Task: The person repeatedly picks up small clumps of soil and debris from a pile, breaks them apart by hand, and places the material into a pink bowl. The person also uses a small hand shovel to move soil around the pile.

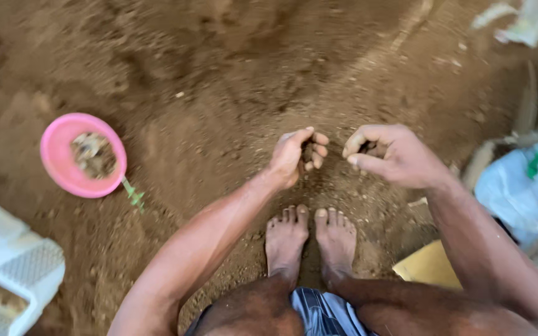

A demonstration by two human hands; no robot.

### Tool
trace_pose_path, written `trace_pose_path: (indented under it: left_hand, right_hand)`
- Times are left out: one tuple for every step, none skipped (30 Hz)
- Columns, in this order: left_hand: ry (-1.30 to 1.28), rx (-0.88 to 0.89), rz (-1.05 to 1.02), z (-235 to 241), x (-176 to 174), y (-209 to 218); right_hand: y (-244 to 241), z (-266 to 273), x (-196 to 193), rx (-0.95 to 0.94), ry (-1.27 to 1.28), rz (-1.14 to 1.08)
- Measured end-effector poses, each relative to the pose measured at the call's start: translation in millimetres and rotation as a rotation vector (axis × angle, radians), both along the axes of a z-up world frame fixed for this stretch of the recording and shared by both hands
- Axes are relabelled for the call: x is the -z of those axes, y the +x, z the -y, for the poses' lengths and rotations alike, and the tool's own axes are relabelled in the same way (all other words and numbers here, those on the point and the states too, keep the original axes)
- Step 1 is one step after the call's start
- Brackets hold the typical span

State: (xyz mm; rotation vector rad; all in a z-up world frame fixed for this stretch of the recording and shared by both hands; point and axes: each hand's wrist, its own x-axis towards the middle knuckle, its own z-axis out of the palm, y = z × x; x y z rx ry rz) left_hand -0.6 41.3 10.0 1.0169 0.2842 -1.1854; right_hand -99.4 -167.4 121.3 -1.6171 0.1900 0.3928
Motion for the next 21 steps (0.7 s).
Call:
trace_pose_path:
  left_hand:
    - [-0.016, -0.058, 0.012, -10, 0, 3]
    - [-0.033, -0.125, 0.026, -22, 0, 7]
    - [-0.052, -0.191, 0.041, -36, 0, 13]
    - [-0.036, -0.284, 0.057, -54, 0, 18]
    - [-0.020, -0.376, 0.072, -74, 1, 25]
    - [-0.007, -0.468, 0.087, -96, 2, 32]
    - [0.032, -0.571, 0.117, -123, 3, 39]
    - [0.067, -0.667, 0.143, -150, 4, 47]
    - [0.103, -0.763, 0.167, -177, 5, 56]
    - [0.123, -0.869, 0.198, -206, 6, 64]
    - [0.143, -0.975, 0.229, -234, 6, 73]
    - [0.161, -1.063, 0.260, -262, 5, 82]
    - [0.179, -1.150, 0.290, -287, 4, 89]
    - [0.198, -1.229, 0.322, -309, 1, 97]
    - [0.197, -1.272, 0.316, -328, -3, 104]
    - [0.196, -1.305, 0.310, -343, -7, 110]
    - [0.194, -1.338, 0.304, -357, -11, 112]
    - [0.266, -1.268, 0.294, -366, -15, 112]
    - [0.337, -1.197, 0.283, -375, -19, 113]
    - [0.405, -1.121, 0.269, -380, -21, 113]
    - [0.388, -1.146, 0.265, -382, -22, 111]
  right_hand:
    - [16, -15, -1, -0.074, -0.019, -0.002]
    - [34, -31, -4, -0.156, -0.041, -0.002]
    - [53, -47, -7, -0.246, -0.035, 0.093]
    - [75, -65, -11, -0.343, -0.022, 0.188]
    - [97, -86, -15, -0.439, -0.004, 0.284]
    - [118, -110, -20, -0.513, -0.014, 0.305]
    - [138, -136, -24, -0.587, -0.023, 0.327]
    - [157, -159, -28, -0.653, -0.038, 0.348]
    - [176, -183, -30, -0.718, -0.048, 0.346]
    - [194, -209, -29, -0.776, -0.059, 0.342]
    - [213, -234, -26, -0.834, -0.071, 0.339]
    - [231, -259, -21, -0.882, -0.018, 0.384]
    - [249, -286, -15, -0.929, 0.038, 0.427]
    - [263, -311, -8, -0.917, 0.037, 0.375]
    - [276, -337, 1, -0.904, 0.035, 0.323]
    - [290, -359, 10, -0.882, 0.031, 0.269]
    - [304, -381, 19, -0.886, 0.040, 0.249]
    - [314, -399, 29, -0.883, 0.047, 0.225]
    - [322, -415, 41, -0.880, 0.054, 0.201]
    - [326, -424, 53, -0.849, -0.104, 0.347]
    - [327, -427, 65, -0.812, -0.259, 0.493]
